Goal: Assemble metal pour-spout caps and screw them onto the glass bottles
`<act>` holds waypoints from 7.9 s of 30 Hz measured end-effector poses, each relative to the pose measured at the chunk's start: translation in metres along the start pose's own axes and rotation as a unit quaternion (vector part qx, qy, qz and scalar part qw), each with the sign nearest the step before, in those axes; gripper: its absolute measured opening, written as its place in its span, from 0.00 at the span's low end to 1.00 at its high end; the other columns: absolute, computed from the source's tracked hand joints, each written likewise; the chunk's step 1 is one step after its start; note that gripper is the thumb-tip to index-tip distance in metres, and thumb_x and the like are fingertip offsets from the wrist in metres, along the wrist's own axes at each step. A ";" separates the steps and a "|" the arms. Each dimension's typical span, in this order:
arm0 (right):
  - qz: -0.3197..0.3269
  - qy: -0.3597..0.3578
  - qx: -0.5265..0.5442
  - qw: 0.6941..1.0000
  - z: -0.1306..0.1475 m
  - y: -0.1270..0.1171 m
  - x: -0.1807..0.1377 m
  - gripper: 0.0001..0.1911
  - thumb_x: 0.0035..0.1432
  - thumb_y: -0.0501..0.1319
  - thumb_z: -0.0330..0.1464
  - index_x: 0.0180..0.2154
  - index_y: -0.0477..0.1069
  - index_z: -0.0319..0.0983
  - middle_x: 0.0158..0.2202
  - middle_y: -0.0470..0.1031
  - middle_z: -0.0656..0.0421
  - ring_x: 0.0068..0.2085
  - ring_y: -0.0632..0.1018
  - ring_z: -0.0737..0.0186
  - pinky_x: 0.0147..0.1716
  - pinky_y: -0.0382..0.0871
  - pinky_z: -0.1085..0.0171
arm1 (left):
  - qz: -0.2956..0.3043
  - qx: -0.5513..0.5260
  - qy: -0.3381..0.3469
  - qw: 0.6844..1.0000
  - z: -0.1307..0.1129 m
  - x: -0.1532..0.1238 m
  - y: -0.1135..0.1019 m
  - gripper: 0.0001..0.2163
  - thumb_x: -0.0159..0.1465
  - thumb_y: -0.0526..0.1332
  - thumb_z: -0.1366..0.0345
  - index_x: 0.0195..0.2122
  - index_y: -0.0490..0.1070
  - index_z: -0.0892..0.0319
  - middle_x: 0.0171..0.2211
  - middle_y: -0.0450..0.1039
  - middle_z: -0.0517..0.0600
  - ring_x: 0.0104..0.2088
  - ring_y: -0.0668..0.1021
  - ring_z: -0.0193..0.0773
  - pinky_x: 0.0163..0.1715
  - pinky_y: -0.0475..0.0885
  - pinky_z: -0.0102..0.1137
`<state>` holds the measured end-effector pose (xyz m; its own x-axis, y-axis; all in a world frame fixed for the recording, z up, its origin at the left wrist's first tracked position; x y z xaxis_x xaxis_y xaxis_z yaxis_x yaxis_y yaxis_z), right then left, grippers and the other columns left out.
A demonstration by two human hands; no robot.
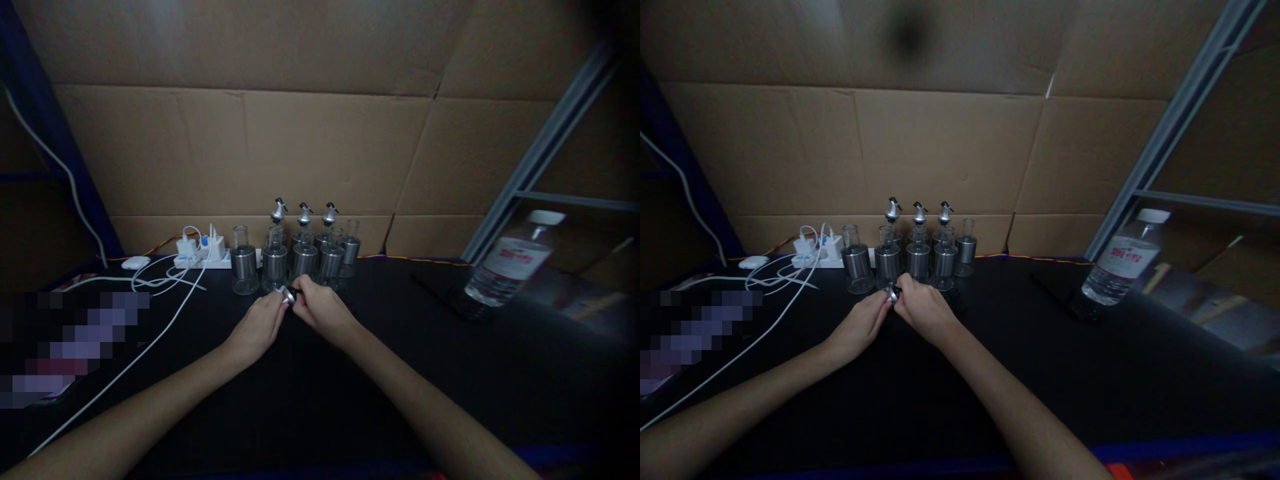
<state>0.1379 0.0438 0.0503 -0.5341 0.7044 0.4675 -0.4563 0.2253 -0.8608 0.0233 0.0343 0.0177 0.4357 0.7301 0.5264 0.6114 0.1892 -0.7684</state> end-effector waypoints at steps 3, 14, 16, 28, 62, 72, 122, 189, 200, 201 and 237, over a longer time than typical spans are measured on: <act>-0.003 0.005 0.045 0.999 -0.002 0.001 0.001 0.05 0.51 0.50 0.26 0.33 0.55 0.38 0.25 0.64 0.62 0.24 0.69 0.68 0.23 0.59 0.71 | 0.000 -0.006 0.006 1.000 0.002 0.000 0.002 0.09 0.63 0.43 0.69 0.33 0.61 0.60 0.30 0.66 0.50 0.31 0.70 0.36 0.33 0.67 0.33; -0.043 0.015 0.134 0.990 -0.007 0.002 0.002 0.05 0.47 0.50 0.25 0.30 0.55 0.39 0.21 0.58 0.66 0.20 0.63 0.72 0.21 0.54 0.72 | -0.006 -0.025 0.014 1.000 0.002 -0.001 0.001 0.08 0.63 0.44 0.69 0.36 0.62 0.61 0.32 0.67 0.51 0.32 0.71 0.36 0.34 0.68 0.32; -0.046 0.023 0.149 0.987 -0.009 0.003 0.002 0.05 0.47 0.51 0.26 0.29 0.55 0.39 0.20 0.57 0.66 0.19 0.63 0.72 0.20 0.53 0.73 | -0.001 -0.029 0.013 0.999 0.001 -0.001 0.000 0.08 0.63 0.44 0.70 0.36 0.62 0.61 0.32 0.67 0.52 0.33 0.71 0.36 0.35 0.67 0.32; -0.021 0.030 0.188 0.981 -0.011 0.007 0.004 0.05 0.46 0.53 0.26 0.29 0.58 0.38 0.18 0.57 0.68 0.19 0.62 0.73 0.19 0.55 0.73 | -0.005 -0.043 0.003 0.999 0.000 -0.001 -0.001 0.08 0.63 0.44 0.69 0.33 0.62 0.61 0.30 0.66 0.50 0.31 0.71 0.35 0.32 0.66 0.30; 0.021 0.054 0.181 0.982 -0.014 -0.002 0.001 0.01 0.43 0.55 0.26 0.23 0.62 0.35 0.23 0.63 0.62 0.23 0.66 0.71 0.22 0.64 0.69 | 0.031 0.175 0.077 0.981 -0.009 0.000 0.000 0.07 0.61 0.47 0.69 0.35 0.62 0.63 0.32 0.66 0.52 0.33 0.69 0.39 0.33 0.64 0.35; 0.077 0.078 0.400 0.910 -0.017 -0.008 0.000 0.04 0.47 0.53 0.28 0.22 0.63 0.35 0.33 0.57 0.60 0.25 0.65 0.75 0.13 0.64 0.76 | 0.033 0.125 0.108 0.986 -0.011 0.001 -0.010 0.06 0.62 0.45 0.69 0.31 0.59 0.61 0.31 0.63 0.50 0.32 0.66 0.36 0.33 0.62 0.32; -0.126 0.234 0.259 0.929 -0.096 -0.023 -0.021 0.08 0.44 0.55 0.32 0.30 0.60 0.38 0.19 0.61 0.66 0.19 0.67 0.70 0.19 0.62 0.69 | -0.060 0.057 -0.017 0.996 0.023 0.004 -0.024 0.08 0.62 0.46 0.64 0.33 0.62 0.60 0.31 0.64 0.49 0.33 0.68 0.37 0.33 0.61 0.32; 0.041 0.166 -0.213 0.962 -0.112 -0.089 0.135 0.16 0.44 0.59 0.30 0.39 0.67 0.34 0.40 0.70 0.50 0.42 0.71 0.56 0.40 0.63 0.64 | 0.005 0.080 0.056 0.995 0.000 -0.001 -0.019 0.08 0.54 0.53 0.71 0.35 0.63 0.58 0.35 0.65 0.49 0.39 0.65 0.40 0.38 0.57 0.36; 0.030 0.236 -0.210 0.948 -0.133 -0.074 0.139 0.26 0.37 0.65 0.34 0.42 0.63 0.34 0.38 0.70 0.49 0.39 0.72 0.54 0.34 0.66 0.61 | -0.001 0.065 0.054 0.996 0.002 0.000 -0.019 0.11 0.50 0.51 0.76 0.34 0.63 0.59 0.34 0.65 0.49 0.38 0.65 0.40 0.38 0.58 0.36; 0.020 0.235 -0.210 0.949 -0.133 -0.075 0.138 0.24 0.39 0.64 0.34 0.41 0.63 0.34 0.37 0.70 0.50 0.39 0.72 0.54 0.33 0.66 0.61 | -0.002 0.064 0.052 0.997 0.003 0.001 -0.019 0.12 0.50 0.51 0.76 0.34 0.63 0.59 0.34 0.65 0.49 0.38 0.65 0.40 0.38 0.58 0.36; -0.057 0.018 -0.012 0.998 0.054 -0.089 0.030 0.11 0.45 0.58 0.36 0.31 0.61 0.38 0.24 0.66 0.61 0.23 0.67 0.68 0.21 0.55 0.69 | -0.120 -0.189 0.061 0.973 -0.003 -0.013 -0.023 0.25 0.57 0.45 0.47 0.50 0.52 0.59 0.43 0.62 0.56 0.44 0.67 0.45 0.42 0.62 0.38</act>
<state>0.1237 0.0087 0.1516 -0.4538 0.6967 0.5555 -0.4956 0.3207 -0.8072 0.0050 0.0184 0.0292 0.3109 0.6067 0.7316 0.8942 0.0740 -0.4414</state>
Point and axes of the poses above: each hand's wrist, its own x-axis towards the middle knuckle, its own y-axis out of the palm, z = x × y, the point moved 4 cm from there along x, towards the middle knuckle
